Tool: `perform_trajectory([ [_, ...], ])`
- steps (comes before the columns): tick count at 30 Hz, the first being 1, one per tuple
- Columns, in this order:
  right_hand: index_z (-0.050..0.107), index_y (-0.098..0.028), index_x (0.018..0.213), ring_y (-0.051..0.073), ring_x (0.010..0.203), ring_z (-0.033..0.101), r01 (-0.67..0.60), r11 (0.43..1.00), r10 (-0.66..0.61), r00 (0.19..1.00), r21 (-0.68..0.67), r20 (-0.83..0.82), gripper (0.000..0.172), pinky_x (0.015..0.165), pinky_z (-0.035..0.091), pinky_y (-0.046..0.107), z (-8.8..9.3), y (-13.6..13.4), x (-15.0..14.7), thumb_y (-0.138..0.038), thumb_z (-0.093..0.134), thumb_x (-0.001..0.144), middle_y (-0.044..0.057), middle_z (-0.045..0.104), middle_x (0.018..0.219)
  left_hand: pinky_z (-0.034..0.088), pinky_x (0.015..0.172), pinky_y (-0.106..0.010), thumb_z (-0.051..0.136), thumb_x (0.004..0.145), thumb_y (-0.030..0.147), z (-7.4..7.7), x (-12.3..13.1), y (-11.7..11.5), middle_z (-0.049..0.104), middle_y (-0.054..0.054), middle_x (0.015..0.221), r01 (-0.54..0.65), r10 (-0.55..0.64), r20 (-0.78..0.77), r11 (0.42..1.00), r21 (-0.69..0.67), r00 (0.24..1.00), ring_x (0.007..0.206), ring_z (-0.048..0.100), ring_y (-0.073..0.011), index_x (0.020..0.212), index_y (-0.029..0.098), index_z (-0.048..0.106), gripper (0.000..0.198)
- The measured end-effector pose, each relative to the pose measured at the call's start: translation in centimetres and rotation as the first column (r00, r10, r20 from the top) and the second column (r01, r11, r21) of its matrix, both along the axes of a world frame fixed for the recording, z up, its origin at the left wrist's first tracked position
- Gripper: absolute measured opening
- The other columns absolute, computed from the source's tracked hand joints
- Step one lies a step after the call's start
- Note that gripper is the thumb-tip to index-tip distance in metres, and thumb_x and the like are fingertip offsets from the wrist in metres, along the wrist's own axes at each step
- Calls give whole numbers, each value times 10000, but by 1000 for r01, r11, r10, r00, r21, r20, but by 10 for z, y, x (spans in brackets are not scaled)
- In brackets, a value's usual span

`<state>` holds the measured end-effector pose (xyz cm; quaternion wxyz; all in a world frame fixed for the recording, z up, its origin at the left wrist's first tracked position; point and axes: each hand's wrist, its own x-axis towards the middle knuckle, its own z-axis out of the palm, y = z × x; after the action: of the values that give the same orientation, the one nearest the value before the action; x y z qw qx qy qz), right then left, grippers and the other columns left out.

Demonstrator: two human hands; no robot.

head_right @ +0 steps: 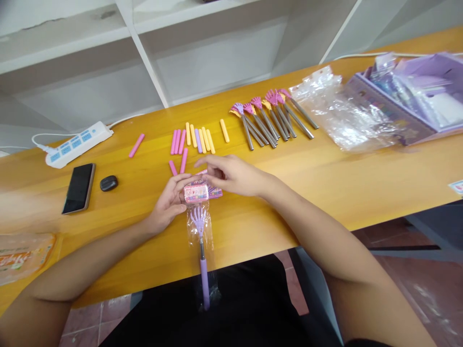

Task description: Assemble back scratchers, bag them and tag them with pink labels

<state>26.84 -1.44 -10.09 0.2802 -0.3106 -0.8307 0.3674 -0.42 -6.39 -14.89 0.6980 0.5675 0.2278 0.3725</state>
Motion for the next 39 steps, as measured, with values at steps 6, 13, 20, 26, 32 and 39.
perform_trajectory([
  [6,729,-143,1202,99,643,553,32,999,-31,999,-19,44,302,635,395,249,-3,2,-2,-411,651,1086,-21,666,761,606,1102,-480,729,1023,282,0,0,0,457,-135,1732,26,-26,-20,1000,11,999,1351,687,-308,1603,363,439,653],
  [13,768,-151,1094,78,635,515,-18,999,19,999,-36,29,238,616,368,238,1,-2,-3,-364,663,1080,-2,719,808,581,1128,-451,723,1037,259,3,3,-1,608,-122,1590,-13,14,-46,1000,16,999,1313,710,-269,1679,386,326,766],
  [20,805,-166,1013,75,663,520,-121,992,121,992,-33,19,187,645,398,232,2,-2,-3,-336,730,1033,6,733,868,566,1114,-415,749,1021,295,2,1,0,694,-132,1459,-16,20,-132,999,31,991,1285,720,-262,1571,306,499,604],
  [26,794,-172,975,80,678,522,-183,983,184,983,-29,7,209,639,385,230,2,-2,-4,-344,704,1053,11,721,879,572,1048,-363,731,1025,287,3,0,-2,737,-100,1308,-32,35,-248,999,15,968,1180,742,-226,1403,242,615,398],
  [32,813,-175,1012,98,728,574,-233,972,232,972,-21,-35,202,685,429,236,2,-4,-4,-352,721,1044,37,739,917,571,1065,-370,738,1027,361,2,0,1,721,-91,1306,-28,27,-206,1000,-1,978,1214,718,-238,1333,233,659,341],
  [39,756,-168,912,108,746,557,-289,957,289,957,-8,-15,263,722,416,255,1,-3,-7,-378,703,1062,20,711,833,580,994,-328,705,1054,420,2,1,3,766,-87,1248,-110,114,-287,993,30,951,1139,745,-214,1270,212,689,300],
])
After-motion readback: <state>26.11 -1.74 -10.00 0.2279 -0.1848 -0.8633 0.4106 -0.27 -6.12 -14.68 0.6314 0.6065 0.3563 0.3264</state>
